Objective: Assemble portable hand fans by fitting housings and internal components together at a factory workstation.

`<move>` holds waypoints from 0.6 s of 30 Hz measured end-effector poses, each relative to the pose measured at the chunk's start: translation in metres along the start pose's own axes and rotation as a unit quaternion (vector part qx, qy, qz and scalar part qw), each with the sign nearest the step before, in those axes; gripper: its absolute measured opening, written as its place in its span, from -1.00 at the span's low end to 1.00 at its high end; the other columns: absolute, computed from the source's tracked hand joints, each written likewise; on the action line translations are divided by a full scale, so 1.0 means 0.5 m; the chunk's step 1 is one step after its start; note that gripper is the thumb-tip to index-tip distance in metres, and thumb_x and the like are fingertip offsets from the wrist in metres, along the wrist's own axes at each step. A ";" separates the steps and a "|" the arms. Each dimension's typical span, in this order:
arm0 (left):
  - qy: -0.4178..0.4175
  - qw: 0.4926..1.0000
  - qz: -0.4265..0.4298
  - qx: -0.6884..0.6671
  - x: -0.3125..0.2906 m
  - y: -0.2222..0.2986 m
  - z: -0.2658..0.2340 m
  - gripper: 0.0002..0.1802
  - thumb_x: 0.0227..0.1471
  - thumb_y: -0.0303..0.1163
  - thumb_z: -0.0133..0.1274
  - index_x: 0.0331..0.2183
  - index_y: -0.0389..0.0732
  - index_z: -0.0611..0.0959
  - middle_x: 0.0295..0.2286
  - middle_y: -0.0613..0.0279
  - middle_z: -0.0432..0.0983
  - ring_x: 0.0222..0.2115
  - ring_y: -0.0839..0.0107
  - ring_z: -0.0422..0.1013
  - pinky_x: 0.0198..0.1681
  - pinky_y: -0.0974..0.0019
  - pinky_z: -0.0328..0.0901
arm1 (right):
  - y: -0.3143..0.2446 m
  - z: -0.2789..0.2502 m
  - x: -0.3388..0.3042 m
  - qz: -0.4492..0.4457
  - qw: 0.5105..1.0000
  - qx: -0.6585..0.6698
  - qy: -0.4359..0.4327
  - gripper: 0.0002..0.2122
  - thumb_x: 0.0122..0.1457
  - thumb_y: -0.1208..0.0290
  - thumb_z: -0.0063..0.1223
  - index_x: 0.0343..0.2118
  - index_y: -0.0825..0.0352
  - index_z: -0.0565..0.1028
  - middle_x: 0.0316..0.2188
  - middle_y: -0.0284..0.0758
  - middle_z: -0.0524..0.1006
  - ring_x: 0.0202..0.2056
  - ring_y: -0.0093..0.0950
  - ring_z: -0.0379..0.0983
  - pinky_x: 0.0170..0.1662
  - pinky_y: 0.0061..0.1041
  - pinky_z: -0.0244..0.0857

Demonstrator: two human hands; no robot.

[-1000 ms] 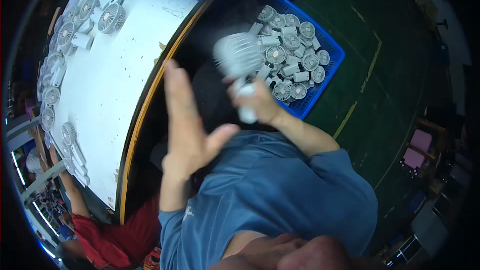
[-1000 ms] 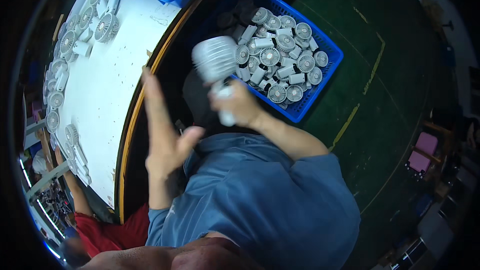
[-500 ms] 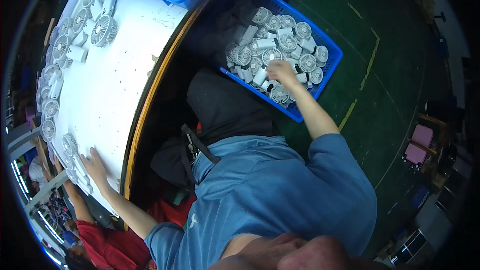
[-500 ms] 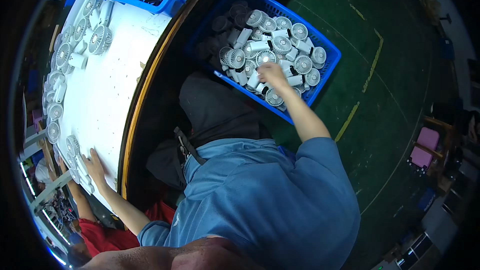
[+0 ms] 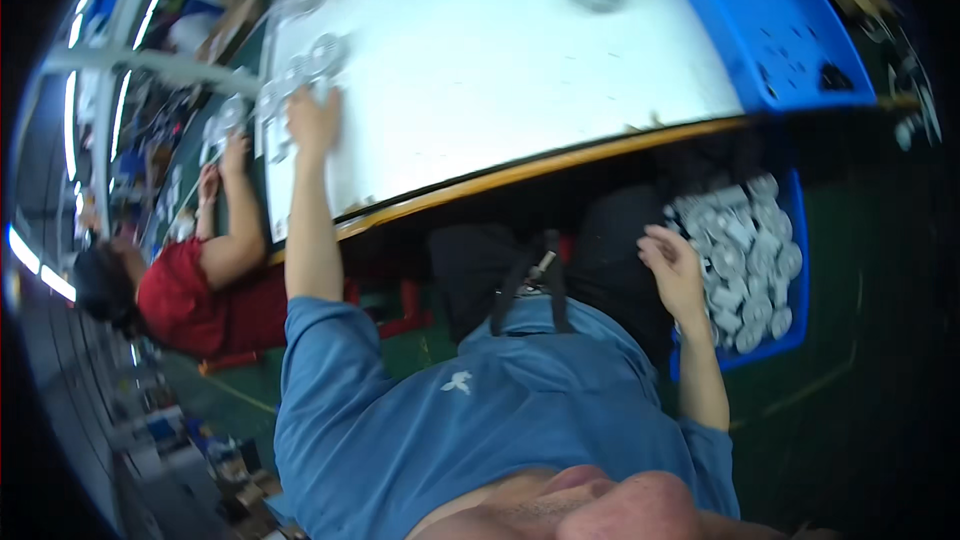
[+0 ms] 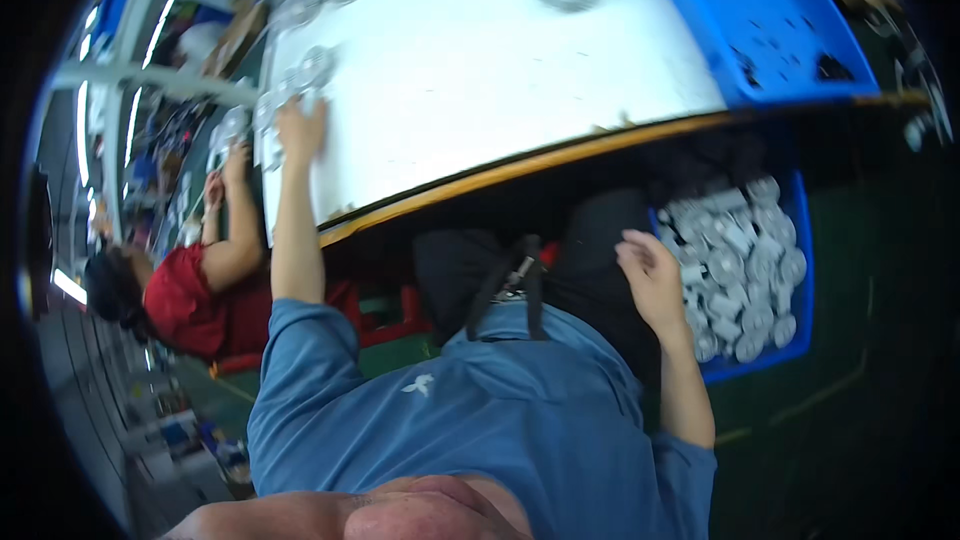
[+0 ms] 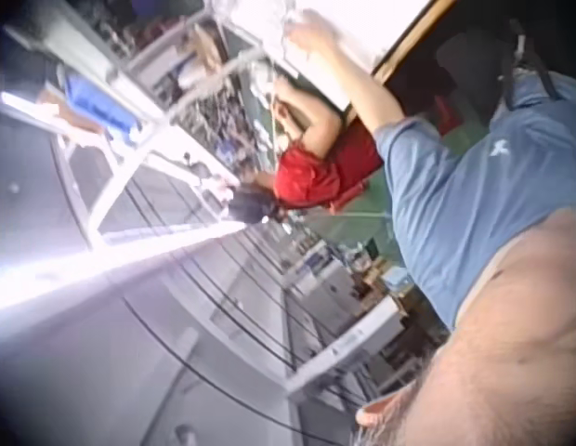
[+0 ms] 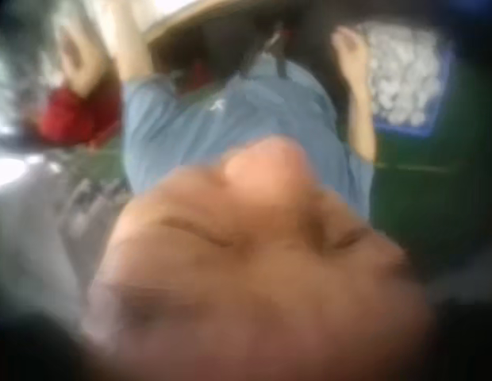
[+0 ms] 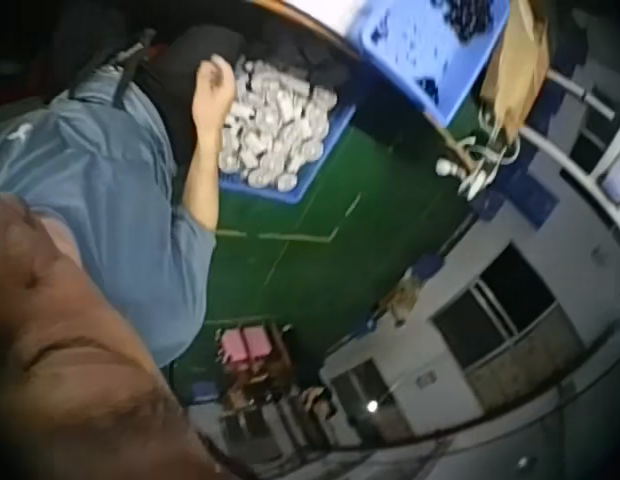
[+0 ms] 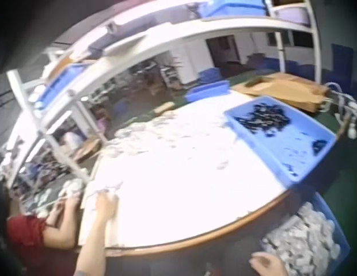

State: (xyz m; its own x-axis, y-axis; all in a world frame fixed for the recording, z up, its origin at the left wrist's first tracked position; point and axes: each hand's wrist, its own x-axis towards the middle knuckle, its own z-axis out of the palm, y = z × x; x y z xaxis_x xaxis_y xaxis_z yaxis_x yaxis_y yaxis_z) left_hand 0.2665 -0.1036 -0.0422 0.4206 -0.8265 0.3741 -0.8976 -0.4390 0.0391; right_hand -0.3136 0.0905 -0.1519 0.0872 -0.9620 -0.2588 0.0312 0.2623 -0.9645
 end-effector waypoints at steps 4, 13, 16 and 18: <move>-0.025 0.994 -0.002 -0.105 0.019 -0.118 0.009 -0.25 0.01 -0.06 0.22 0.05 -0.46 0.45 -0.07 -0.27 0.50 -0.10 -0.03 0.49 -0.01 0.03 0.37 | -0.077 0.069 0.015 -0.016 0.996 -0.025 -0.089 -0.74 0.26 0.54 0.09 -0.01 0.47 0.50 -0.24 -0.29 0.61 -0.21 -0.61 0.51 -0.11 -0.64 0.39; -0.205 0.702 -0.069 -0.678 -0.428 0.310 -0.173 -0.43 0.14 -0.17 0.14 0.07 -0.30 0.41 -0.29 0.22 0.51 -0.28 0.47 0.44 -0.16 0.34 0.35 | -0.209 0.321 0.074 -0.085 0.968 0.065 -0.228 -0.48 0.13 0.48 0.27 0.15 0.44 0.36 -0.07 -0.17 0.54 -0.17 -0.50 0.52 -0.12 -0.55 0.42; -0.192 0.576 -0.158 -0.779 -0.458 0.371 -0.163 -0.45 0.31 -0.05 -0.09 0.09 -0.30 0.40 -0.09 0.08 0.50 -0.09 0.35 0.45 -0.02 0.25 0.36 | -0.202 0.335 0.081 -0.122 0.970 -0.047 -0.207 -0.54 0.17 0.42 0.24 0.10 0.42 0.37 -0.14 -0.23 0.55 -0.13 -0.48 0.50 -0.05 -0.43 0.40; -0.169 0.472 -0.175 -0.847 -0.429 0.337 -0.150 -0.46 0.36 -0.03 -0.24 0.09 -0.30 0.42 -0.10 0.02 0.53 -0.11 0.26 0.50 0.01 0.09 0.39 | -0.199 0.324 0.079 -0.220 0.939 -0.162 -0.207 -0.59 0.15 0.38 0.23 0.00 0.46 0.40 -0.22 -0.06 0.54 -0.22 -0.23 0.55 -0.14 -0.33 0.42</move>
State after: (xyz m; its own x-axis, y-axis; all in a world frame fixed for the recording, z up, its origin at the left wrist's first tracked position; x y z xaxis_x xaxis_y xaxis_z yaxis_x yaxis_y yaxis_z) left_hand 0.0152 0.0261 -0.0464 0.3229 -0.9423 -0.0881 0.5384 0.1064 0.8359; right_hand -0.1522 0.0388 -0.0576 0.5182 -0.8426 0.1466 -0.1445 -0.2552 -0.9560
